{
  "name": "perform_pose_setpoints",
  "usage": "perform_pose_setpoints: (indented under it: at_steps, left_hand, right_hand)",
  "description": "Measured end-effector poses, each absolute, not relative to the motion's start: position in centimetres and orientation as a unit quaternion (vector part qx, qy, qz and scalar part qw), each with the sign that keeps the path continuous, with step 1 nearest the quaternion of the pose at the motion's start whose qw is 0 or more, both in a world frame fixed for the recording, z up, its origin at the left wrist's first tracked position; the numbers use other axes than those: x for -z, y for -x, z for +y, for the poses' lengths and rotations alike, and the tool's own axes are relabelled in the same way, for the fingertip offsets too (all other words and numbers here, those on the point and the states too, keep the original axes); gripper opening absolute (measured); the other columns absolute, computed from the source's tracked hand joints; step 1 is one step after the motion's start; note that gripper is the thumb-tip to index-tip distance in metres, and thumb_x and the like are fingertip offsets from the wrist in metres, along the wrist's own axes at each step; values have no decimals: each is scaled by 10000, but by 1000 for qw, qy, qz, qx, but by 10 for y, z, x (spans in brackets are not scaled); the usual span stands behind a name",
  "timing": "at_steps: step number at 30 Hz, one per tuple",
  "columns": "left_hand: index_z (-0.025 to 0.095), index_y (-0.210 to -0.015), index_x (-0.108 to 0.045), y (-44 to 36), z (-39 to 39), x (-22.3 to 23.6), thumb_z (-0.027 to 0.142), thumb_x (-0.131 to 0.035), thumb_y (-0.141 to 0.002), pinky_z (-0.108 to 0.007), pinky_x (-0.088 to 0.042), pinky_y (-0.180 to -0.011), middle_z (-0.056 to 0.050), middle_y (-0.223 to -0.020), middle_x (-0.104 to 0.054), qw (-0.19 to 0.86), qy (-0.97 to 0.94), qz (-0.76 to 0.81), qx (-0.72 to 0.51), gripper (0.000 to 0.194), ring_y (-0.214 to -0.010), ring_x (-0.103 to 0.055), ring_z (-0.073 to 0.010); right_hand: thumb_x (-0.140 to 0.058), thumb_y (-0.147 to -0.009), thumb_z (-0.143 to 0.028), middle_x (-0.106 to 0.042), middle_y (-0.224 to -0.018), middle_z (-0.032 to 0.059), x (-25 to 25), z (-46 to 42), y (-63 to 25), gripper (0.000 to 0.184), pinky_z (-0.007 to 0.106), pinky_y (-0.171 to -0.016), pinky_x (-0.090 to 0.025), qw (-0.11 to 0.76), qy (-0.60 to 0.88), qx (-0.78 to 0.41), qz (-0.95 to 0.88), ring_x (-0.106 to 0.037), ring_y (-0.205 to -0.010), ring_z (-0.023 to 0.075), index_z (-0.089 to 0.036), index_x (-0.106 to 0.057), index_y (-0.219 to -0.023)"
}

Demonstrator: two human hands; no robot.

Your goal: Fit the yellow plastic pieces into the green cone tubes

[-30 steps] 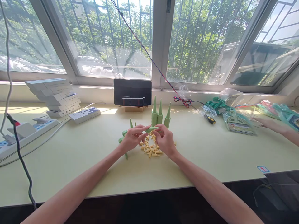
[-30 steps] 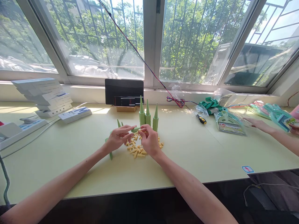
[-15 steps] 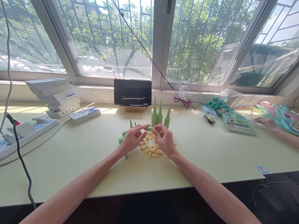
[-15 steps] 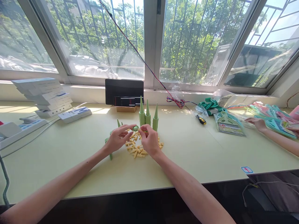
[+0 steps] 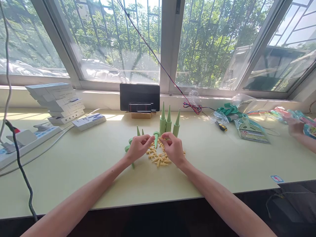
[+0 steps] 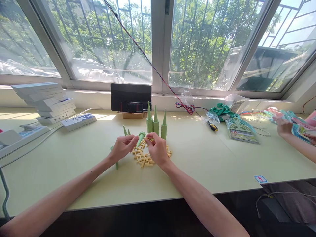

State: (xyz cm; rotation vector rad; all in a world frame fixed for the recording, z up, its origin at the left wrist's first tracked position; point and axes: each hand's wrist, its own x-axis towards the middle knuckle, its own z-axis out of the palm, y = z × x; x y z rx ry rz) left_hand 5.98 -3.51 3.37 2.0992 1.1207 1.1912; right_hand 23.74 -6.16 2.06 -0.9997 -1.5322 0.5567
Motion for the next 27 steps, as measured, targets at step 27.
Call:
perform_pose_setpoints:
  at_steps: [27]
  left_hand:
    - [157, -825, -616, -55, -35, -34, 439, -613, -879, -192, -414, -445, 13, -620, -596, 259, -795, 371, -404, 288, -462, -499, -86]
  right_hand:
    - [-600, -873, -381, -677, -835, 37, -17, -63, -237, 174, 263, -564, -498, 583, 425, -284, -631, -618, -604, 152, -206, -601, -865]
